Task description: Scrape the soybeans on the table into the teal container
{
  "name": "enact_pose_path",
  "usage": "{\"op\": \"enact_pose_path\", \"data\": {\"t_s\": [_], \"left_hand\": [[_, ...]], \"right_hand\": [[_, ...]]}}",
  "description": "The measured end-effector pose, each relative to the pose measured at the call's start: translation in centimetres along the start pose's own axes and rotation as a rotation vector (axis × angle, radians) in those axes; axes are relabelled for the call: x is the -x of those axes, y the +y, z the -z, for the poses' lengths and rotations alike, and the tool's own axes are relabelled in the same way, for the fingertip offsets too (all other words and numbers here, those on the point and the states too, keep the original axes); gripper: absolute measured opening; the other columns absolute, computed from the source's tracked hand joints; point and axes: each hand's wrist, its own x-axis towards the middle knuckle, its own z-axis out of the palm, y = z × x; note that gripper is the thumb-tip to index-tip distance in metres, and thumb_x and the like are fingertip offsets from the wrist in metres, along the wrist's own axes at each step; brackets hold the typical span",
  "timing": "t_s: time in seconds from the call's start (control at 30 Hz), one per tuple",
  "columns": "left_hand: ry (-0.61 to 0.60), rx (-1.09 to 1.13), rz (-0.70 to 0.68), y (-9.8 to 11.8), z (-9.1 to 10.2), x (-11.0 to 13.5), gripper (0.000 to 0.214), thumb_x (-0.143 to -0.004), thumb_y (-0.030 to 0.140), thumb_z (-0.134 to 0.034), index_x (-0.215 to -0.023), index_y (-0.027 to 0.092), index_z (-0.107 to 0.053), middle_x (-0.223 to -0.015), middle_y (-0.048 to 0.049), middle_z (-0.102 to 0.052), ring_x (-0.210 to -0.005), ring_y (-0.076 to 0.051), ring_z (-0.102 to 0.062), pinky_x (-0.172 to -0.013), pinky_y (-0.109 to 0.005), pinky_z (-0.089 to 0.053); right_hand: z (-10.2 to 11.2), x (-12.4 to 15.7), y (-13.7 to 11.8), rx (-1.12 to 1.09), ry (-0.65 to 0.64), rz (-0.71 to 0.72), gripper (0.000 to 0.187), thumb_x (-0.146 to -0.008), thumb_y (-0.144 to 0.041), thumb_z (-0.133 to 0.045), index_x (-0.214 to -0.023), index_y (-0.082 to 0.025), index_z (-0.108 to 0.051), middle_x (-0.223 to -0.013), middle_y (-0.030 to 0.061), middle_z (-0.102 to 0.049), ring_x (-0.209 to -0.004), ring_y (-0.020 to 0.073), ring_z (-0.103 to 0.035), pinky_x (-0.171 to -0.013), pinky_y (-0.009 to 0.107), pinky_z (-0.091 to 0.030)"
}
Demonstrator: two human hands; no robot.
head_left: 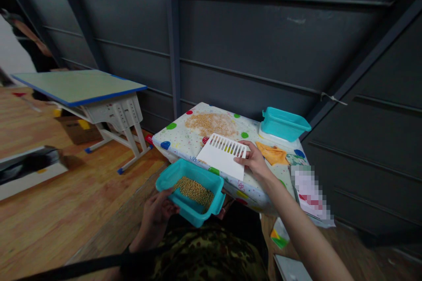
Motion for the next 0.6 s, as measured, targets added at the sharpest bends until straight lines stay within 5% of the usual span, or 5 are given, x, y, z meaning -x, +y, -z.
{"op": "enact_pose_path", "data": {"t_s": [0.4,0.6], "left_hand": [[0.012,0.013,-0.018,-0.14,-0.09,-0.20,0.042,-0.063,0.037,-0.114,-0.073,0.025,-0.075,-0.056,0.0010,-0.071,-0.047,-0.021,-0.068,-0.046,-0.031,-0.058],[0.010,0.022,-0.008,0.26,-0.32,0.24,0.042,-0.063,0.035,-0.115,-0.076,0.024,-0.077,-0.057,-0.0004,-0.072,-0.047,-0.020,-0.068,-0.047,-0.031,-0.059]], "right_hand": [[-0.06,0.26,-0.30,-0.021,-0.071,0.005,0.086,-0.062,-0.041,-0.120,-0.133,-0.034,-0.071,-0.100,-0.0013,-0.088,-0.083,0.0262,-0.081,-0.073,0.035,-0.064],[-0.14,-0.15,-0.30,-0.068,0.197,0.083,0.092,-0.058,-0.048,-0.121,-0.135,-0.035,-0.074,-0.101,0.0001,-0.089,-0.088,0.0301,-0.083,-0.074,0.038,-0.067]]}}
